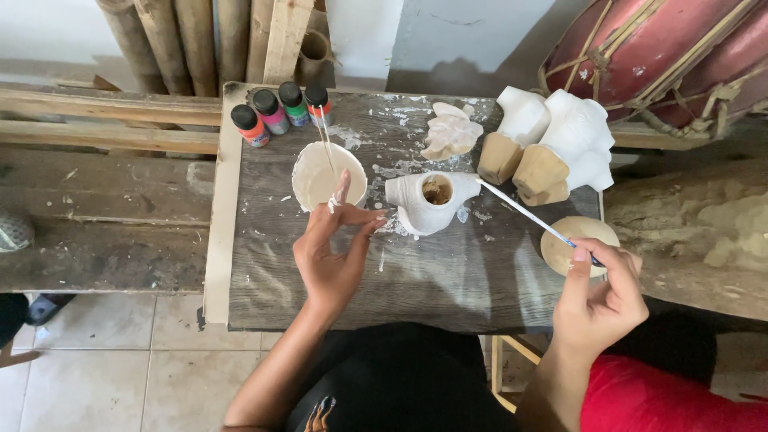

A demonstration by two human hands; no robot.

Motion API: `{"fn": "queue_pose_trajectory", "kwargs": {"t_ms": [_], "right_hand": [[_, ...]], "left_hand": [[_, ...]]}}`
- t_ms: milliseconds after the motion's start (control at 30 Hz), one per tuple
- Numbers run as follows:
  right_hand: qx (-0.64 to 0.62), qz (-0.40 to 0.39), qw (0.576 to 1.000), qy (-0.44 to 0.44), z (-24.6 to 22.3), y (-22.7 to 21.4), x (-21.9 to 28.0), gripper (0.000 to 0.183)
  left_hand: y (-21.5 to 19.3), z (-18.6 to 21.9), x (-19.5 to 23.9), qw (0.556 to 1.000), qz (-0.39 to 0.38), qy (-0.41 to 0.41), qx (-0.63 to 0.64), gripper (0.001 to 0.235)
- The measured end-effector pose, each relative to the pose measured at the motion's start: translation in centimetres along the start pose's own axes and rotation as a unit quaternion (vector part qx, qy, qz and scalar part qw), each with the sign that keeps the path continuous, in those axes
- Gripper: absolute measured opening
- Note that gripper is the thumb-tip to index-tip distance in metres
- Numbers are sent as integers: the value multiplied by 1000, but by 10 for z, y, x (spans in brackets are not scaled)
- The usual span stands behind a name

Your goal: The person applies white paint to several small ceramic pieces using a brush. They repeatedly dip the brush into a container of white paint and coat the surfaces of a vase-like object and other small items on the table.

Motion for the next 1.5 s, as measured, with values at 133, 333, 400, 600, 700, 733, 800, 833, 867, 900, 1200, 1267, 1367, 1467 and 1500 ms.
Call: {"fn": "queue_pose_trajectory", "kwargs": {"t_ms": [133,333,400,600,700,733,800,833,867,900,1200,1267,1367,1467,1500], "right_hand": [[-11,9,1000,6,0,0,1,9],[-10,4,1000,18,-3,2,1,9],[-16,4,1000,22,1,1,2,7],[-56,7,998,18,-3,4,0,9],[-62,2,998,20,-16,7,-3,12],[-62,2,998,20,-16,7,-2,12],[-73,1,997,25,-17,8,-2,11],[-73,2,997,25,-16,7,-1,11],[-82,-1,996,32,-15,8,0,10],[-90,-4,995,40,-13,8,0,9],[-96,-9,995,22,-26,7,-9,11],[-88,-12,996,13,-31,7,-11,11],[-83,-20,996,1,-37,9,-15,13],[-91,-31,995,-2,-44,13,-15,14],[-97,-36,995,-2,-46,14,-16,14]], "left_hand": [[-1,-4,4,1000,-18,2,10,14],[-5,1,-1,995,-40,-74,59,63],[-8,2,-3,994,-34,-92,53,57],[-8,-2,-4,993,-4,-89,74,60],[-7,-1,-3,992,25,-76,96,68],[-7,-2,-3,992,25,-76,96,68],[-8,-3,-5,997,46,-61,29,83],[-8,-5,-6,997,46,-60,30,83],[-9,-7,-7,998,43,-50,9,83],[-9,-8,-9,998,40,-40,-12,83],[-3,-16,-16,994,13,68,-80,64],[-4,-15,-13,994,-4,69,-86,61],[-4,-16,-11,992,-22,62,-106,59],[-7,-17,-10,989,-9,73,-131,59],[-9,-16,-11,985,6,93,-142,60]]}}
Point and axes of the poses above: each hand's wrist, its own x-axis away from the middle knuckle, its own y-axis out of the palm, z = x × y, the point moved 4 cm from there along -x, towards the middle knuckle, and after that the axes turned 3 degrees about y, right-handed, at the moved point
